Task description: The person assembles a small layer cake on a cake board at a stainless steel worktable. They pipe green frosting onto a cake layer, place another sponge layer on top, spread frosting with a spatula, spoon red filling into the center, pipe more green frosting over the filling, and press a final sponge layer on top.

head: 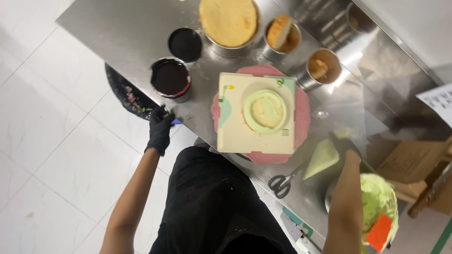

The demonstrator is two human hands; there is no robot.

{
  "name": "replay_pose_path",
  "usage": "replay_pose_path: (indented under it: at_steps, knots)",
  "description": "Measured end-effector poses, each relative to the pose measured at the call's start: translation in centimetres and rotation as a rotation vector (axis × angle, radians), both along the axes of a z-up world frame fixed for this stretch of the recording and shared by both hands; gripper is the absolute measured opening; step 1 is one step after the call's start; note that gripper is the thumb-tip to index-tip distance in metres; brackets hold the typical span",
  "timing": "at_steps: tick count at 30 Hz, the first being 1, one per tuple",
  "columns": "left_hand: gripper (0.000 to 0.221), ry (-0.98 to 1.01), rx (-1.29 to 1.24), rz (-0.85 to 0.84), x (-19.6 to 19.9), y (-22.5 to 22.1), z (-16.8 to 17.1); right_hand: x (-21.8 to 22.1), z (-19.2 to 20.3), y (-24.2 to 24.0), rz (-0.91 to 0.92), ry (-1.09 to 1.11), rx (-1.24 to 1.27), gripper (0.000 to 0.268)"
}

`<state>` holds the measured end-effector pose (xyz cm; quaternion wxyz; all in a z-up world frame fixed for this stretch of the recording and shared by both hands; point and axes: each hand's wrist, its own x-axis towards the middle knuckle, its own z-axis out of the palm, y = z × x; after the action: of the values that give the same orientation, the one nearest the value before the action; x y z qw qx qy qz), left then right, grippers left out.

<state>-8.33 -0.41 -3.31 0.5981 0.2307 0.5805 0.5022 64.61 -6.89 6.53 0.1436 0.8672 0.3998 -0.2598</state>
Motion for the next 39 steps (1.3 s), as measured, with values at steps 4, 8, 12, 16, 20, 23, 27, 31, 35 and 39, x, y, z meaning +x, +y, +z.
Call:
replay_pose_path:
  at_steps: [4, 8, 12, 16, 20, 23, 27, 31, 35, 39]
  knots:
    - [0.096, 0.358, 0.303, -0.018, -3.5, 5.7, 1.4, -1.9, 2.0, 1.6, 0.07, -0.132, -0.143, 0.09]
    - [0.12, 0.327, 0.53, -0.46, -6.4, 10.6, 6.1, -17.4, 20.1, -0.9, 0.257, -0.156, 0.219, 0.056]
    - [0.119, 0.106, 0.399, -0.663, -8.6, 14.5, 5.7, -35.3, 26.1, -2.0, 0.167, 0.568, 0.255, 0.046]
    - [0.11, 0.273, 0.378, -0.892, -9.2, 15.8, 5.1, -48.2, 12.7, 2.8, 0.134, 1.09, 0.318, 0.063]
    - [0.104, 0.553, 0.271, -1.08, -8.9, 15.2, 3.4, -55.9, -7.4, 10.5, 0.199, 1.115, 0.678, 0.126]
    - [0.101, 0.46, 0.487, -0.998, -9.3, 15.6, -0.8, -59.5, -10.3, 15.5, 0.232, 0.983, 0.894, 0.135]
    - [0.097, 0.399, 0.435, -1.007, -9.3, 14.8, -0.7, -60.0, -14.2, 16.4, 0.113, 1.045, 0.926, 0.133]
    - [0.105, 0.313, 0.457, -0.932, -9.5, 13.8, -2.2, -60.5, -13.5, 15.3, -0.278, 1.48, 0.826, 0.119]
    - [0.144, 0.298, 0.458, -0.925, -8.1, 11.5, 4.0, -60.6, -12.3, 11.7, -0.669, 1.904, 0.753, 0.104]
    - [0.142, 0.416, 0.636, -0.917, -7.9, 10.3, 11.7, -61.0, -6.1, 8.2, 0.013, 1.317, 0.994, 0.095]
